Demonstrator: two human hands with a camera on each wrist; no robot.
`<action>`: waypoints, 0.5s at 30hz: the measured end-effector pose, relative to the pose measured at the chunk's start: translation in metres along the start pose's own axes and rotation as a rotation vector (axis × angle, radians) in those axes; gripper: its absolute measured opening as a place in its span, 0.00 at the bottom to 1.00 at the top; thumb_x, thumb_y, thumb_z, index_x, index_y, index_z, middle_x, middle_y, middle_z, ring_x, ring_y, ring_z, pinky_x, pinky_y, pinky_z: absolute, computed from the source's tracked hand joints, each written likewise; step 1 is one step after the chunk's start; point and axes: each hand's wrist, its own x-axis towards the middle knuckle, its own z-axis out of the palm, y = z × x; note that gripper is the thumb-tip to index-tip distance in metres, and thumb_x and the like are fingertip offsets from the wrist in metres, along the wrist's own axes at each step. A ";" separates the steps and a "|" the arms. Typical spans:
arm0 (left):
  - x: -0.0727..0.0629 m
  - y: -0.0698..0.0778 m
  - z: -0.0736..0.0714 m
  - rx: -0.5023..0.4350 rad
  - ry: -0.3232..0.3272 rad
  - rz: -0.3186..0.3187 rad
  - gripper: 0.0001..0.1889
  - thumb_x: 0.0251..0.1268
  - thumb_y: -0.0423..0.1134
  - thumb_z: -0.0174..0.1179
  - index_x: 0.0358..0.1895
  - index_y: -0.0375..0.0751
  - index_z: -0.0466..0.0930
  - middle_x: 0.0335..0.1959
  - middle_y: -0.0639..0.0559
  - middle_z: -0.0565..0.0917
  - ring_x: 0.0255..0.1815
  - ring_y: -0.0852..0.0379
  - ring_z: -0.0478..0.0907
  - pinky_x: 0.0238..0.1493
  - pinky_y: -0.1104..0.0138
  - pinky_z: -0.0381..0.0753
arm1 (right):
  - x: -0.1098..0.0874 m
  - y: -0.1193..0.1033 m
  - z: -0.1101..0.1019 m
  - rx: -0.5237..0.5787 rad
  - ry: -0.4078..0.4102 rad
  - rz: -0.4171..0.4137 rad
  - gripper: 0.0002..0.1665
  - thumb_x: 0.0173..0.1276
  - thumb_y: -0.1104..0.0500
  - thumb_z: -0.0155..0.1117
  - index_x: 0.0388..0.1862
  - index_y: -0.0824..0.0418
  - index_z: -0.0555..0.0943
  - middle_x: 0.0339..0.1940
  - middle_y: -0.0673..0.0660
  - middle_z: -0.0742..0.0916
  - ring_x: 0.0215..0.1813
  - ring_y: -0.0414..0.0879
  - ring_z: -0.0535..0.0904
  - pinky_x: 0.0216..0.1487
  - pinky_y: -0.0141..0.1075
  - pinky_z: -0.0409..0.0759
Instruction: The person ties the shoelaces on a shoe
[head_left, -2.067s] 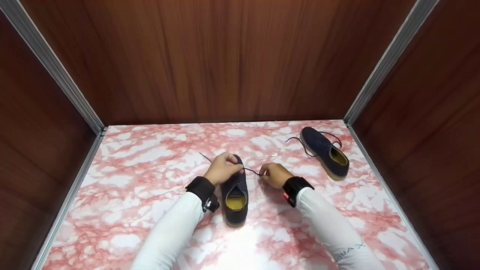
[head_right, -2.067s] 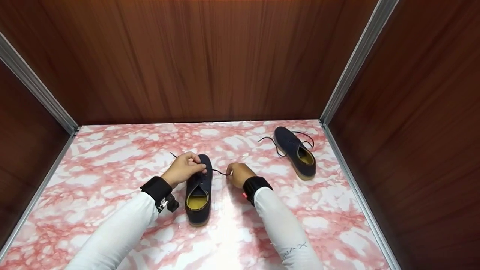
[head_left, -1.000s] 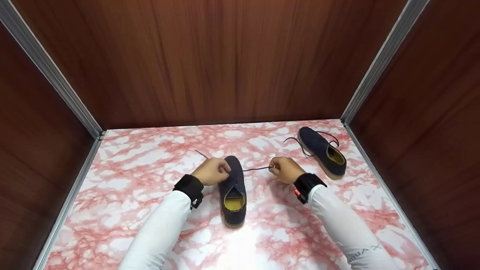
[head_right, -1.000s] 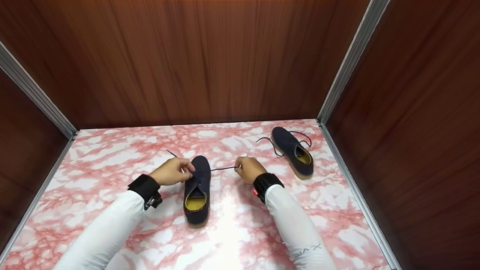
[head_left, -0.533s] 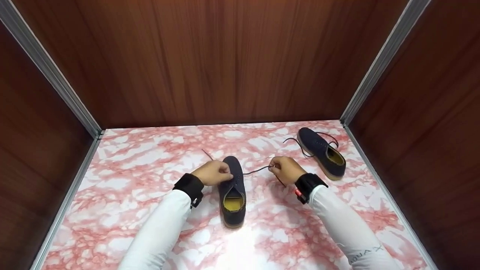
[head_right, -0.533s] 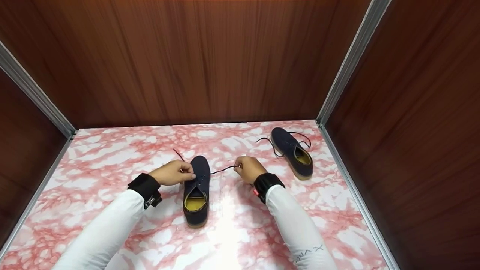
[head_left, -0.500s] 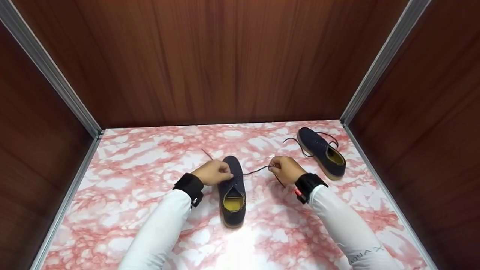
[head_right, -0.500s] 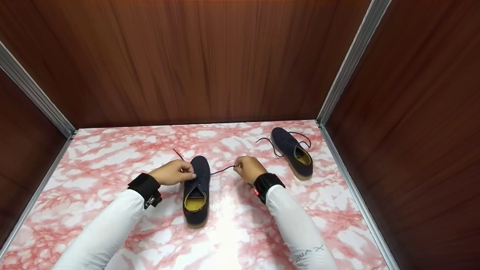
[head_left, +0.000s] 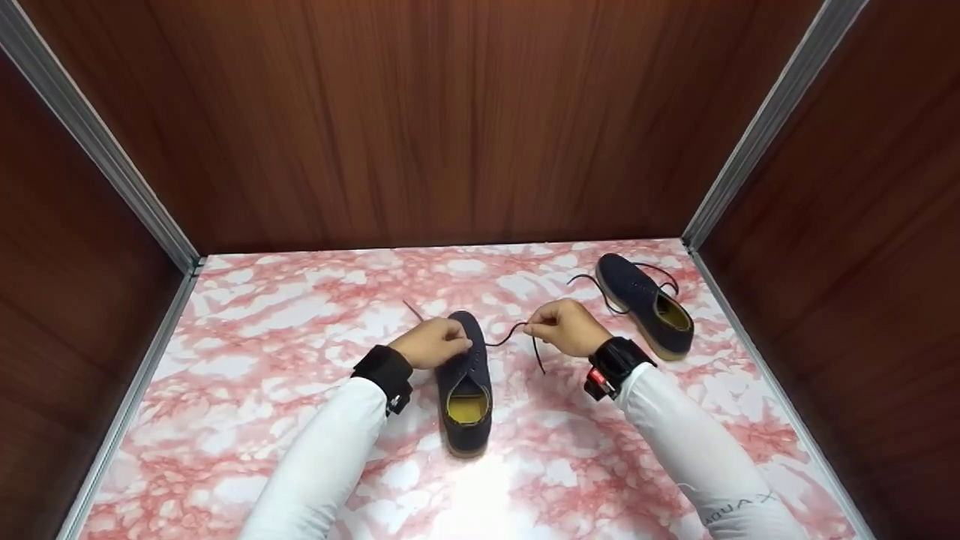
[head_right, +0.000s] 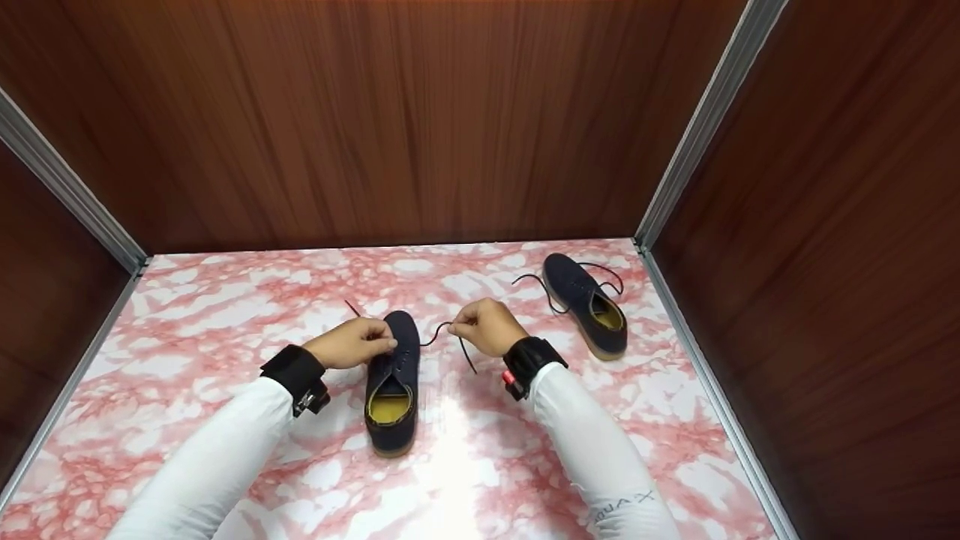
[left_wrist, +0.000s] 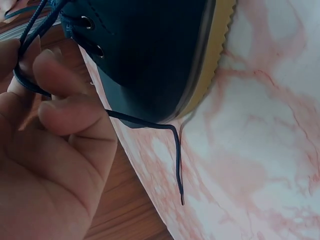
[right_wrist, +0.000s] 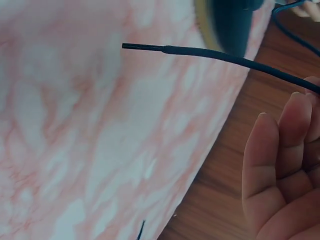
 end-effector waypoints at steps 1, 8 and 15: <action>0.000 0.000 0.000 -0.006 -0.004 -0.003 0.11 0.76 0.43 0.60 0.35 0.41 0.82 0.27 0.58 0.78 0.27 0.62 0.72 0.33 0.71 0.72 | 0.001 -0.002 -0.001 0.009 -0.002 0.001 0.09 0.70 0.57 0.73 0.29 0.57 0.90 0.23 0.45 0.84 0.28 0.36 0.75 0.34 0.29 0.73; 0.000 -0.004 0.003 -0.017 0.017 0.010 0.10 0.76 0.41 0.60 0.36 0.40 0.81 0.30 0.54 0.81 0.30 0.62 0.74 0.36 0.71 0.74 | 0.004 -0.016 -0.004 0.087 -0.026 0.008 0.11 0.72 0.55 0.71 0.30 0.58 0.90 0.21 0.44 0.82 0.27 0.37 0.76 0.31 0.29 0.72; 0.002 -0.005 0.006 -0.028 0.047 0.016 0.09 0.75 0.40 0.61 0.35 0.41 0.82 0.29 0.57 0.81 0.32 0.63 0.75 0.41 0.69 0.76 | 0.008 -0.029 -0.001 0.234 -0.025 0.045 0.12 0.72 0.54 0.72 0.33 0.61 0.90 0.25 0.47 0.86 0.27 0.38 0.80 0.34 0.29 0.81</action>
